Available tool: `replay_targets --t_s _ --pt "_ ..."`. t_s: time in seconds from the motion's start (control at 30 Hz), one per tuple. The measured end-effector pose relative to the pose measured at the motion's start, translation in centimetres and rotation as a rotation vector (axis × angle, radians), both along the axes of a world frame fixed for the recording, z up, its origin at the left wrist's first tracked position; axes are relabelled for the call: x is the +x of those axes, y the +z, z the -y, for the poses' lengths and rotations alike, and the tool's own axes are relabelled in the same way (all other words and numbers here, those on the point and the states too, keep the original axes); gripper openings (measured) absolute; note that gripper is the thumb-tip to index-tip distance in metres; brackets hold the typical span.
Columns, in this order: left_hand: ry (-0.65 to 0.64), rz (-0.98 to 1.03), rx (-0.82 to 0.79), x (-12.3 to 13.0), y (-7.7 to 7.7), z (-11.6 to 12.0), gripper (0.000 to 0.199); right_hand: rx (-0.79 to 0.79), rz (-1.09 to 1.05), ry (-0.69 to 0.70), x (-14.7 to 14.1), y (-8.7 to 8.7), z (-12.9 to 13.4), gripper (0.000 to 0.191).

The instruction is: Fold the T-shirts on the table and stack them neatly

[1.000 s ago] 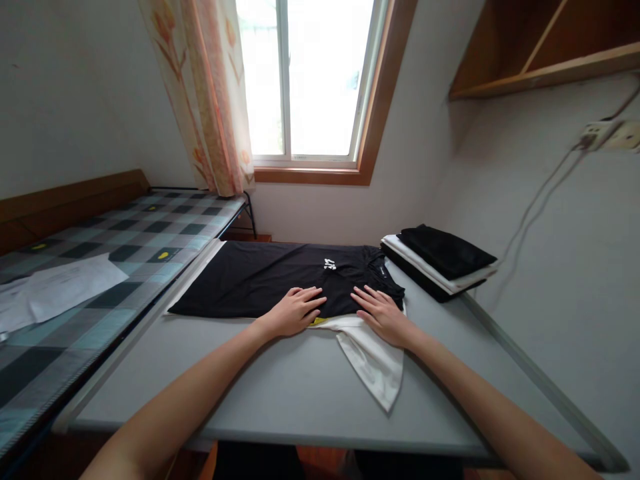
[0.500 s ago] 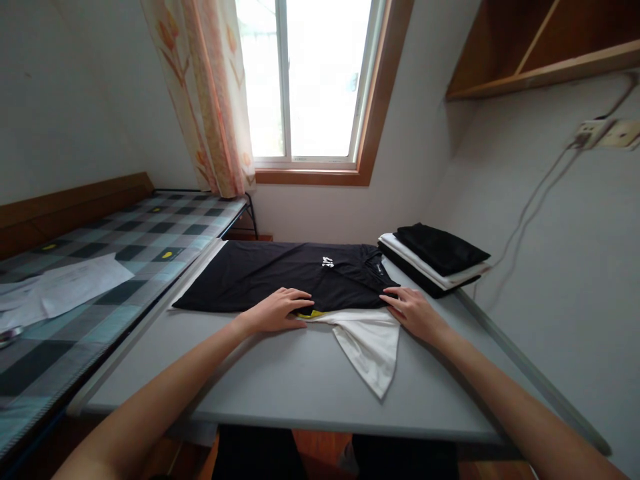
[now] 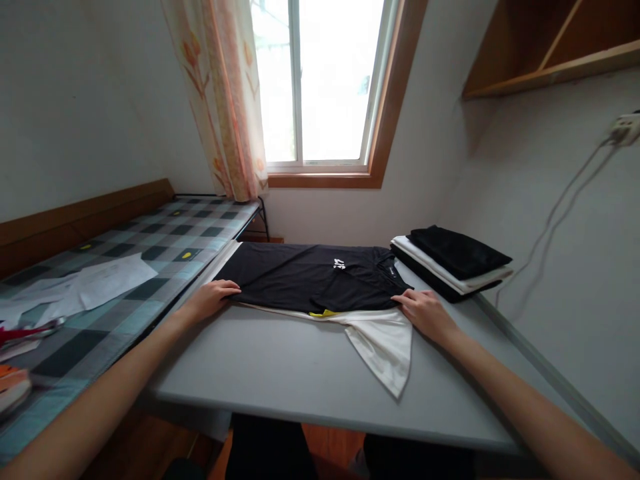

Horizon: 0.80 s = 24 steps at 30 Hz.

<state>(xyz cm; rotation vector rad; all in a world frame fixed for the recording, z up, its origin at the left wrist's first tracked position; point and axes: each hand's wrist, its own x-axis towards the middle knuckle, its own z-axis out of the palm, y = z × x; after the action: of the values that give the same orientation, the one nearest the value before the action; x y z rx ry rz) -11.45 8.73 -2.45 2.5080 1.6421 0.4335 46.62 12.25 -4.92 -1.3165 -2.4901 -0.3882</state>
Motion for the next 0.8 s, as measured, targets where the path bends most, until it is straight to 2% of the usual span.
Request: replay_targets --t_s 0.17,0.3,0.47,0.6,0.67,0.8 --pt "0.032 0.105 0.006 -0.8 -0.8 0.4 0.038 0.003 0.084 -0.028 -0.4 0.8 0.2 0.031" --pt "0.03 0.158 -0.028 -0.8 -0.7 1.5 0.037 -0.037 0.113 0.006 0.2 1.6 0.7 0.031" --pt "-0.031 0.142 -0.105 -0.6 0.6 4.0 0.036 -0.123 0.053 0.038 2.2 1.8 2.1 0.032" --pt "-0.087 0.167 -0.236 -1.2 2.0 5.9 0.028 -0.276 -0.034 0.032 3.4 2.1 3.4 0.032" --pt "-0.055 0.239 -0.304 -2.0 2.6 6.7 0.027 -0.363 -0.104 0.039 3.5 2.6 3.9 0.031" --pt "0.12 0.312 -0.371 -3.9 3.3 7.5 0.039 -0.479 -0.222 0.08 3.0 3.3 4.3 0.035"
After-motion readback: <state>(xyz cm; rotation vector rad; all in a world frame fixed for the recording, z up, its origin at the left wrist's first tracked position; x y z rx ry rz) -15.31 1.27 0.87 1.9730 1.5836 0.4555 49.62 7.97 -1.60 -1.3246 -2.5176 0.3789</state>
